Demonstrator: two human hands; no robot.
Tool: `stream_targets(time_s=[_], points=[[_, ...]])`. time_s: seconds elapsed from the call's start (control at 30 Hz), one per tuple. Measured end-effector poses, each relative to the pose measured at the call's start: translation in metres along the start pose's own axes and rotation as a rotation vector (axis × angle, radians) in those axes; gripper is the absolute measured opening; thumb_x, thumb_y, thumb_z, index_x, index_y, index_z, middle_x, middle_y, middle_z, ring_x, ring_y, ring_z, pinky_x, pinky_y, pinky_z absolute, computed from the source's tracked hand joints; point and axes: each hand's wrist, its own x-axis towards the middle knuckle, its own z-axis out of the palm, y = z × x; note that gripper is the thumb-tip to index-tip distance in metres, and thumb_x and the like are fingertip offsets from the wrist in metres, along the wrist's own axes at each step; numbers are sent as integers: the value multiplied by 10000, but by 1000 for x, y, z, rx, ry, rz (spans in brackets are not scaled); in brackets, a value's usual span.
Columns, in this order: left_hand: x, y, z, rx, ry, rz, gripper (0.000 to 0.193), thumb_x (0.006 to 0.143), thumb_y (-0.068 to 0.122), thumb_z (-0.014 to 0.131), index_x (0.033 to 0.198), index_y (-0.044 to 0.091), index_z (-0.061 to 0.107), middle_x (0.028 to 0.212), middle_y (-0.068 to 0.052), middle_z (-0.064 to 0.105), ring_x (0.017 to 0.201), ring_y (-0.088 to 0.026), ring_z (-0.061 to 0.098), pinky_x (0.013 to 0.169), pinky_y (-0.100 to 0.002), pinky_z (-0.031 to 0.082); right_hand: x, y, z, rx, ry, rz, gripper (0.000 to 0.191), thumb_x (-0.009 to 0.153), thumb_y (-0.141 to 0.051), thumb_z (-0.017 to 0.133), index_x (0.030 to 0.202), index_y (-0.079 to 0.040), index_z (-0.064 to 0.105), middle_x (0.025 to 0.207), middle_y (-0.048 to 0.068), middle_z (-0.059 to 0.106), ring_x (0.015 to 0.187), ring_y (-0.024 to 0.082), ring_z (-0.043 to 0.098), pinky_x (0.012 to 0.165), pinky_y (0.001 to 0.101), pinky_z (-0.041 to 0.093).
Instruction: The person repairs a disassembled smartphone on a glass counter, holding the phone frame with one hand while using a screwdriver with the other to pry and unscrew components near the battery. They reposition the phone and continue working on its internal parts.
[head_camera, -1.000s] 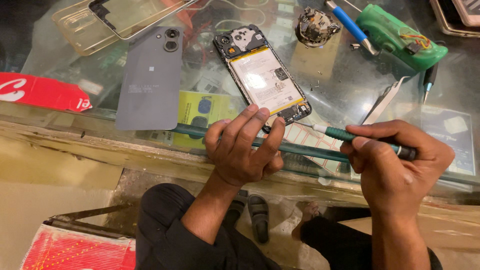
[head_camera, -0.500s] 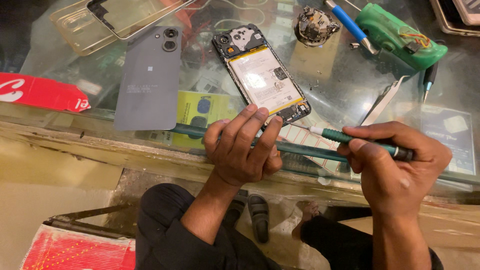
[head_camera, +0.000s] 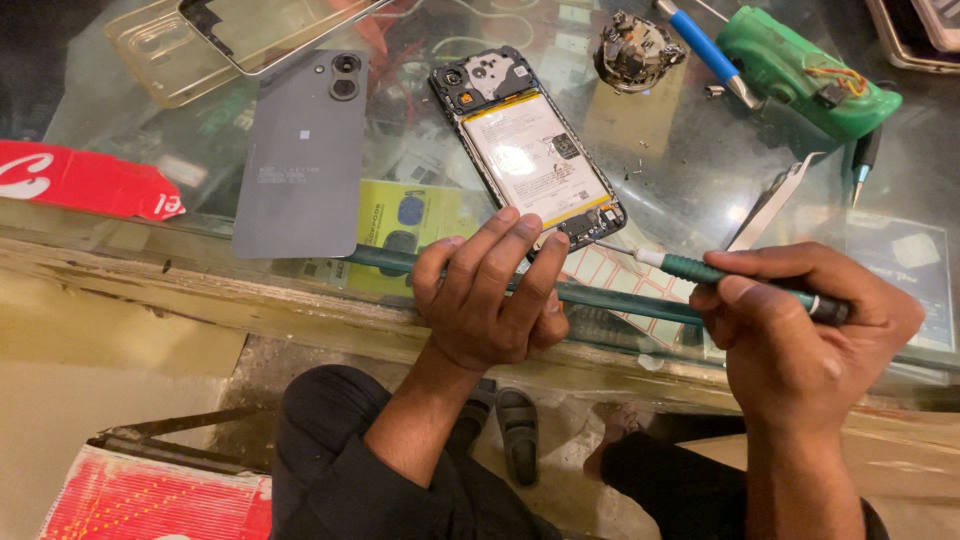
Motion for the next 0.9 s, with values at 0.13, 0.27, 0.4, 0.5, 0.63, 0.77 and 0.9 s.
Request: stream_targets(time_s=[0.13,0.27,0.4,0.5,0.63,0.77,0.9], points=[[0,0,0,4,2,2,362,1021,294,436,1227,207,722,1256,-2,688,1204,-168,663,1035,-409,365,0,0,0,5,-21,-3,147,906,50,594,976,112,707,721,145,672,584,154,661,519,217,482],[0,0,-1,1,-10,2,360,1022,298,437,1226,209,719,1258,-4,686,1208,-170,659,1039,-413,358,2,-1,0,-59,-38,-11,153,902,46,593,975,108,712,708,153,676,557,151,643,543,234,482],[0,0,-1,8,-5,4,360,1020,297,440,1229,213,721,1264,-2,684,1214,-168,657,1043,-412,358,3,-1,1,-50,-40,-16,150,897,35,591,963,99,711,751,145,671,621,161,659,537,230,486],[0,0,-1,7,-11,4,363,1020,305,438,1228,213,721,1267,-5,679,1218,-168,651,1041,-413,357,3,0,0,-64,-53,-30,149,911,38,601,980,103,715,708,151,676,558,150,644,544,233,483],[-1,1,-1,0,-12,1,364,1021,302,437,1229,215,722,1267,0,678,1220,-165,651,1037,-412,357,1,4,-3,-65,-66,-32,139,928,41,599,975,106,713,753,152,681,577,151,656,541,224,488],[-1,0,-1,1,-11,3,364,1020,308,438,1227,216,722,1268,-2,678,1220,-167,651,1037,-413,360,1,11,-6,-49,-95,-55,125,962,54,607,971,121,712,745,165,692,586,155,658,524,212,490],[-1,1,-1,9,-10,3,362,1022,308,435,1226,219,721,1269,-1,678,1218,-166,653,1036,-412,363,1,14,-8,-7,-91,-46,127,964,56,602,967,120,712,753,165,693,602,160,672,527,213,496]])
